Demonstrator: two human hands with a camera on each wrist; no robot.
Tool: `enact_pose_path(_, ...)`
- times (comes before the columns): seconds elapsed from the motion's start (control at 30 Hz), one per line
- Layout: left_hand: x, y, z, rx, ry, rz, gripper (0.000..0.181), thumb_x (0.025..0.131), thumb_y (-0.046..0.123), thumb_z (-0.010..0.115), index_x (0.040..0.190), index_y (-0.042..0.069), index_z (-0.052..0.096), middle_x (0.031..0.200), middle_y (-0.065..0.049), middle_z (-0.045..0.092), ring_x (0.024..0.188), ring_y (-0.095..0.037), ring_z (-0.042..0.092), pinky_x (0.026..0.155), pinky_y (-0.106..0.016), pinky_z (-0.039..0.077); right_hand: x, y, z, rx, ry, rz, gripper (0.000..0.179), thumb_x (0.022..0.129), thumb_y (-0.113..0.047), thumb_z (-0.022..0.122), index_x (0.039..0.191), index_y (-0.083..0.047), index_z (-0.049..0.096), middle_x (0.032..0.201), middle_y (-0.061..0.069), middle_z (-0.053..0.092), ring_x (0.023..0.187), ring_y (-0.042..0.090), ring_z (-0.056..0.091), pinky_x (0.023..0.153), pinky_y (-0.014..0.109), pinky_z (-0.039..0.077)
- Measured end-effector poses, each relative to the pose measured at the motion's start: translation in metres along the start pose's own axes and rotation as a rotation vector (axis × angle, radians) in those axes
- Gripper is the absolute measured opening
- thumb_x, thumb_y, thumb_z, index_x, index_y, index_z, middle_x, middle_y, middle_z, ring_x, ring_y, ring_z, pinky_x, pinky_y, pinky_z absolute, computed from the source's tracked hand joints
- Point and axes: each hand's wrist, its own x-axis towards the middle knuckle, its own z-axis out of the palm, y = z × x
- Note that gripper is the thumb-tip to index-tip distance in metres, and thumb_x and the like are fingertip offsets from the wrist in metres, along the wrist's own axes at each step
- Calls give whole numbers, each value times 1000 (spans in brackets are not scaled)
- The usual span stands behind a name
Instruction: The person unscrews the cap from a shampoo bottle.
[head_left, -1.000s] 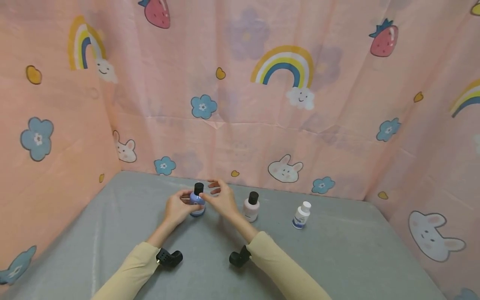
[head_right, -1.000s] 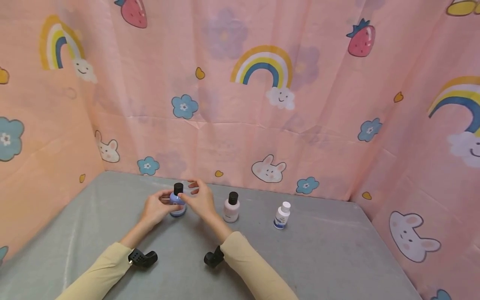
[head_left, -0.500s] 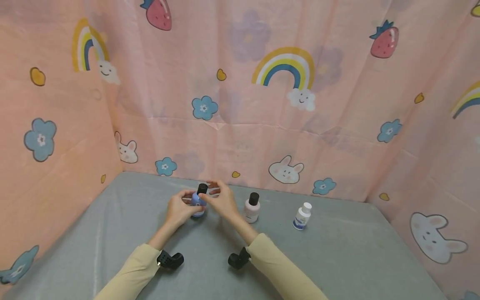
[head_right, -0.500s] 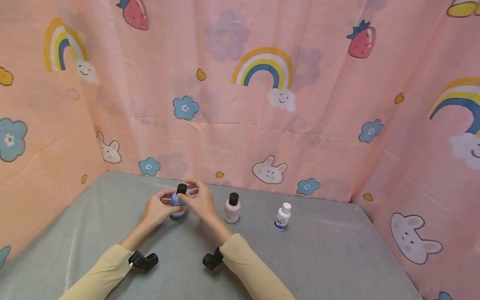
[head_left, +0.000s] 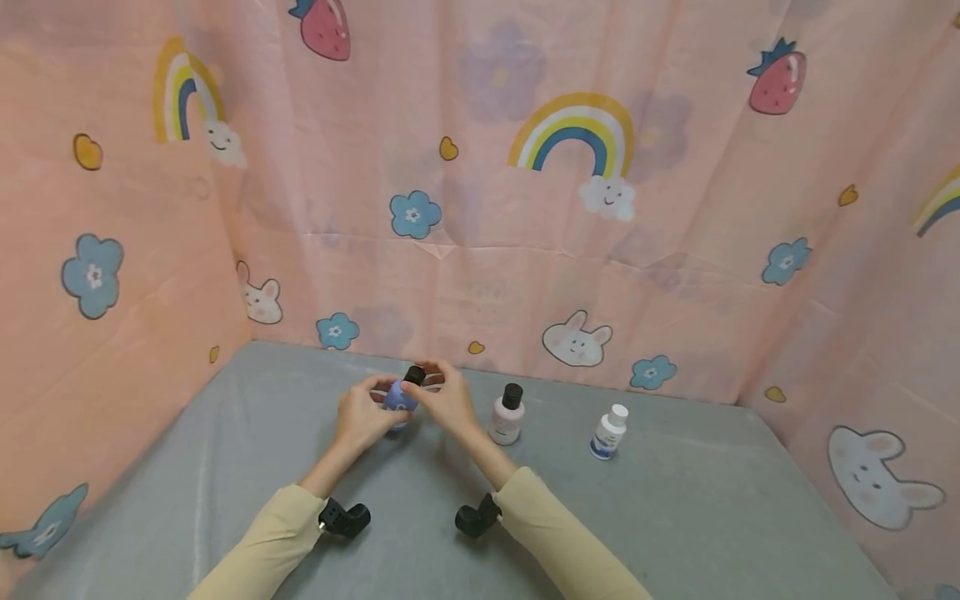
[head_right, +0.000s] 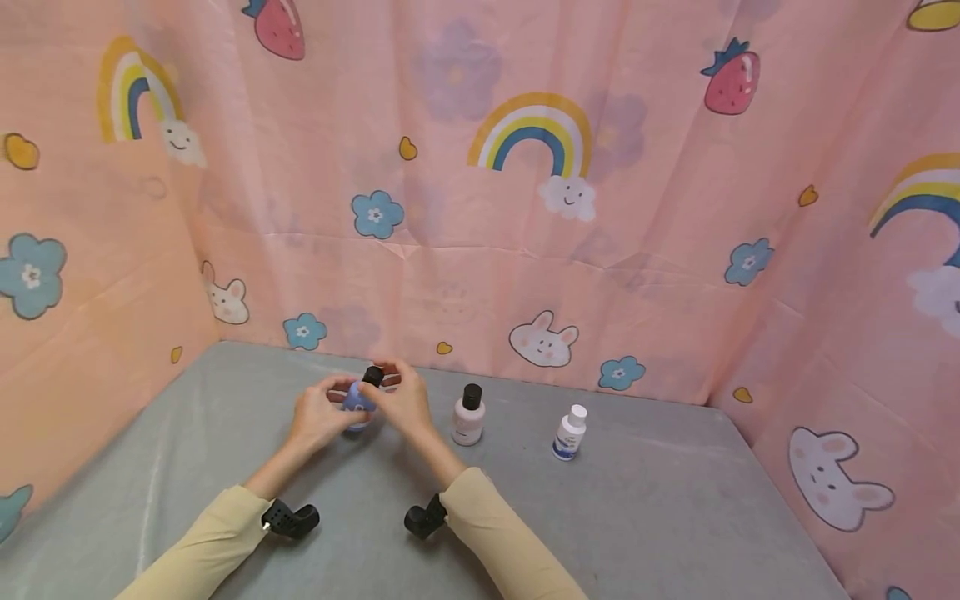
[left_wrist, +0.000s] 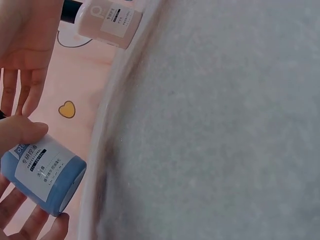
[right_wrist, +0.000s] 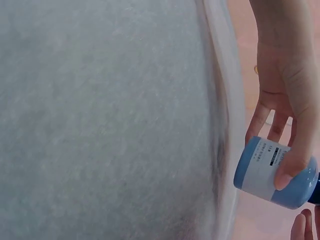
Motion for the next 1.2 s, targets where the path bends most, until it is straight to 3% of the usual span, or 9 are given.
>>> enact_pose_path(0.67, -5, 2, -4, 50, 72, 128, 51, 62, 12, 88, 108, 4, 68, 101, -16, 70, 88, -31, 66, 78, -47, 52, 5, -7, 4, 57, 55, 105, 30, 80, -18, 77, 107, -6, 71, 104, 15, 68, 90, 25, 65, 73, 27, 53)
enact_pose_path(1.2, -2, 2, -8, 6, -10, 75, 51, 61, 20, 89, 108, 10, 70, 101, -12, 72, 90, -31, 69, 73, -42, 55, 3, -7, 2, 46, 99, 134, 33, 74, -21, 82, 103, -6, 74, 93, 13, 72, 79, 16, 66, 69, 24, 55)
